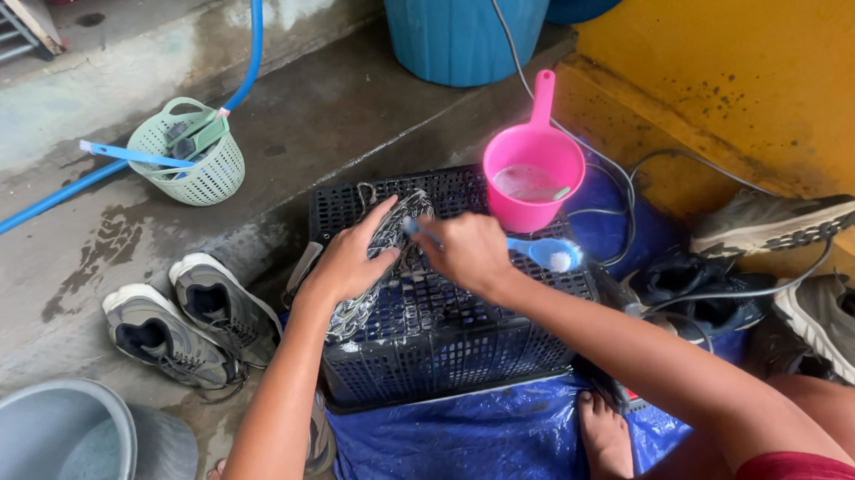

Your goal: The person scrubs a sneaker with a toothbrush while it rests on a black plastic crate. They repeatedly dip the brush into a pink bucket of water to wet it and continue scrubbing the shoe's surface.

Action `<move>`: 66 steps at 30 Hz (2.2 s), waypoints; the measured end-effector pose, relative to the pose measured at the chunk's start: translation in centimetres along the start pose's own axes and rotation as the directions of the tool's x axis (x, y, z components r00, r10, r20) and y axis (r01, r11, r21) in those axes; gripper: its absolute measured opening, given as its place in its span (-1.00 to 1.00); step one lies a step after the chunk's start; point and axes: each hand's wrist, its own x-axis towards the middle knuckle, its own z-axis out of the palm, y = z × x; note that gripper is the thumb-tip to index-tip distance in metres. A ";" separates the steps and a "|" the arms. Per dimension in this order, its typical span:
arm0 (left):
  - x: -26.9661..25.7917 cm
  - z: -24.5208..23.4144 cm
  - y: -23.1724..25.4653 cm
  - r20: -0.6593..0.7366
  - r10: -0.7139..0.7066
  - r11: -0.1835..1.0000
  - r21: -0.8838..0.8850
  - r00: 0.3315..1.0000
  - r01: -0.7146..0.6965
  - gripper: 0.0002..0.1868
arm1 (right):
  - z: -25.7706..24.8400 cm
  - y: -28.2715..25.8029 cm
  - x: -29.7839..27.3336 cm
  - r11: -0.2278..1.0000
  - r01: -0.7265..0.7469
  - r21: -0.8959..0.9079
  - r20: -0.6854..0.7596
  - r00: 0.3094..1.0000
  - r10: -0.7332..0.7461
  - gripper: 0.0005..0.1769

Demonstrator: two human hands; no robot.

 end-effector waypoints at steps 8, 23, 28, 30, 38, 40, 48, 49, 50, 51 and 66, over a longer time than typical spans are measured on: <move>0.3 -0.1 0.0 0.022 0.006 0.999 -0.035 1.000 -0.005 -0.14 | 1.2 0.2 -0.2 1.000 0.018 -0.003 -0.029 0.999 -0.018 -0.72; 0.4 -0.1 0.7 0.060 -0.100 0.989 0.117 0.993 0.092 -0.18 | 1.6 1.4 0.5 0.973 0.202 -0.113 -0.162 0.962 -0.218 -0.73; -0.3 -0.4 1.9 0.033 -0.037 0.996 0.079 0.999 0.035 -0.26 | 3.5 2.4 0.4 0.924 0.253 -0.288 -0.211 0.924 -0.319 -0.71; -0.3 0.0 1.1 0.023 -0.012 0.994 0.107 1.000 0.010 -0.24 | 2.3 1.5 -0.1 0.902 0.310 -0.301 -0.255 0.885 -0.389 -0.71; 0.9 0.6 -1.3 0.019 -0.051 0.993 0.109 0.999 0.048 -0.20 | 1.4 2.0 0.9 0.976 0.217 -0.024 -0.154 0.964 -0.218 -0.74; 1.0 0.5 -0.9 0.016 -0.043 0.993 0.114 0.999 0.041 -0.20 | 0.7 1.7 0.7 0.963 0.264 -0.063 -0.155 0.950 -0.270 -0.73; 0.6 0.5 -0.9 0.026 -0.041 0.995 0.089 0.999 0.038 -0.21 | 1.7 1.7 0.2 0.915 0.319 -0.245 -0.192 0.909 -0.369 -0.74; 0.5 0.5 -0.7 0.020 -0.048 0.996 0.080 0.999 0.047 -0.21 | 2.7 2.5 0.2 0.912 0.331 -0.242 -0.184 0.907 -0.378 -0.74; 0.3 0.6 -0.5 0.021 -0.042 0.996 0.076 0.999 0.040 -0.22 | 3.7 3.2 0.2 0.910 0.334 -0.247 -0.165 0.910 -0.379 -0.73; 0.5 0.5 -0.1 0.022 -0.028 0.997 0.076 0.999 0.027 -0.23 | 4.6 4.1 0.5 0.907 0.332 -0.257 -0.153 0.913 -0.378 -0.71; -0.2 0.1 0.9 0.017 -0.033 0.997 0.065 0.999 0.032 -0.23 | 3.1 2.7 0.4 0.894 0.326 -0.307 -0.151 0.911 -0.384 -0.73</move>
